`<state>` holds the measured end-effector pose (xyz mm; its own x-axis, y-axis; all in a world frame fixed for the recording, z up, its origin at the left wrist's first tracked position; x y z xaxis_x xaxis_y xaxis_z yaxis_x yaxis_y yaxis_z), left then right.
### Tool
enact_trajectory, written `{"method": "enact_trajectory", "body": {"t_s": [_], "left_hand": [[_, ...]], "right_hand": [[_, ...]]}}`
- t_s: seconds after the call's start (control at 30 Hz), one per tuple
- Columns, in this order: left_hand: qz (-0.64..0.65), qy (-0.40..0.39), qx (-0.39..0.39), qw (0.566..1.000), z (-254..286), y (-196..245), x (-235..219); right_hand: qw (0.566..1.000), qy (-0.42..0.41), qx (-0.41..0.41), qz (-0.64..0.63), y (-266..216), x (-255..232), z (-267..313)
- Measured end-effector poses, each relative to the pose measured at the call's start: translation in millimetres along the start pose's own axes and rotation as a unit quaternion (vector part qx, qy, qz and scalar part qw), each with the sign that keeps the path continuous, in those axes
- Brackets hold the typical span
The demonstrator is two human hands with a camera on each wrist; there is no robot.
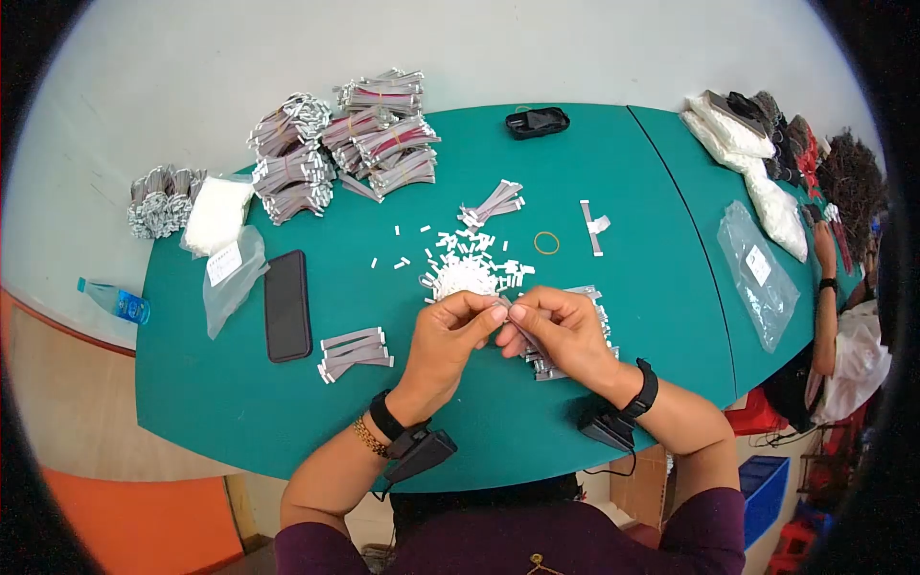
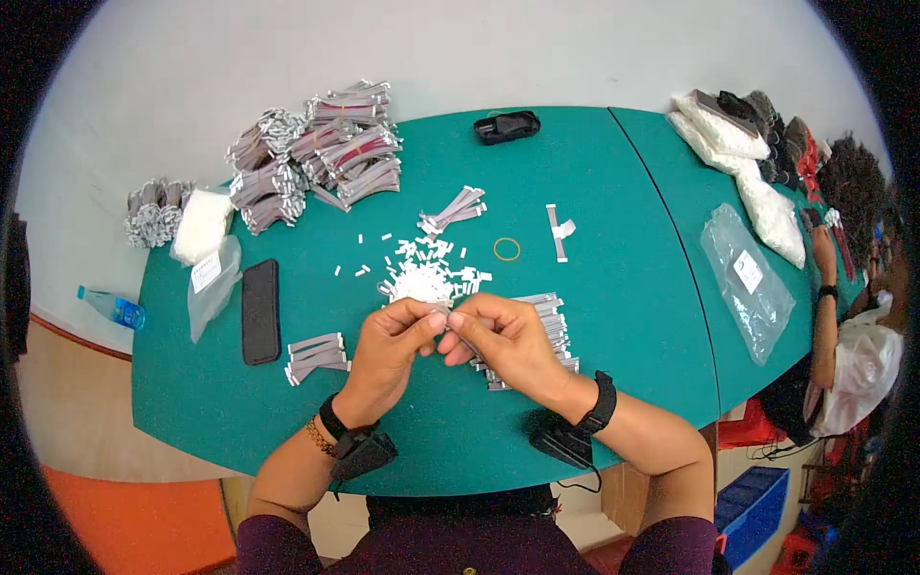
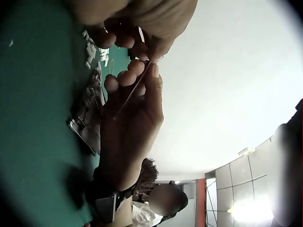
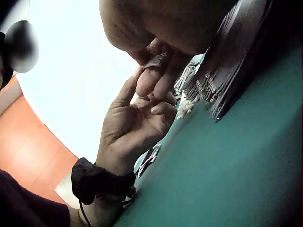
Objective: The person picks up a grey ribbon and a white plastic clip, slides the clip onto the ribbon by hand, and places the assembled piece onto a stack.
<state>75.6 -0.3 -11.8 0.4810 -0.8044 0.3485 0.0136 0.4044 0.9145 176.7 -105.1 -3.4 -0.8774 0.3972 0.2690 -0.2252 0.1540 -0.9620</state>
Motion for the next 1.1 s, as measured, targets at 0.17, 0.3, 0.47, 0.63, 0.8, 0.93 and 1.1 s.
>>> {"method": "enact_trajectory", "body": {"t_s": [0.17,0.3,0.47,0.63,0.8,0.93,1.1], "left_hand": [[0.015,0.008,-0.001,1.0,3.3,-0.7,0.4],[0.008,0.009,-0.01,1.0,3.4,-1.6,-1.0],[-0.013,0.008,-0.005,1.0,4.0,-2.5,-1.0],[0.023,0.005,-0.016,1.0,4.7,-4.7,0.8],[-0.001,0.017,-0.008,1.0,6.2,-2.7,0.3],[-0.009,0.019,0.018,1.0,6.9,1.9,2.2],[-0.044,-0.046,0.071,0.995,2.1,6.0,-5.8]], "right_hand": [[1.0,-0.003,-0.009,-0.016,0.0,6.0,1.0],[1.0,-0.016,-0.012,0.018,2.4,5.8,1.4],[1.0,-0.014,-0.008,0.023,3.5,4.6,3.5],[1.0,-0.002,-0.012,0.01,3.1,6.5,4.7],[0.999,-0.01,-0.018,0.041,1.4,6.3,4.2],[0.999,-0.023,-0.004,0.047,1.2,5.6,4.5],[0.985,-0.066,0.114,-0.114,-5.6,8.7,3.4]]}}
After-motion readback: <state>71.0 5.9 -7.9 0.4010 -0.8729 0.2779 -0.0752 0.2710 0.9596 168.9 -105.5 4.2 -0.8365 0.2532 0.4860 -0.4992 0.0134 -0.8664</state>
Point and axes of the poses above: each hand's wrist, its own z-axis away from the middle knuckle, its own x-axis out of the palm, y = z × x, the point moved 4 cm from there along -z, towards the middle knuckle, and after that the axes turned 6 degrees about -x, right-handed, at the moved point
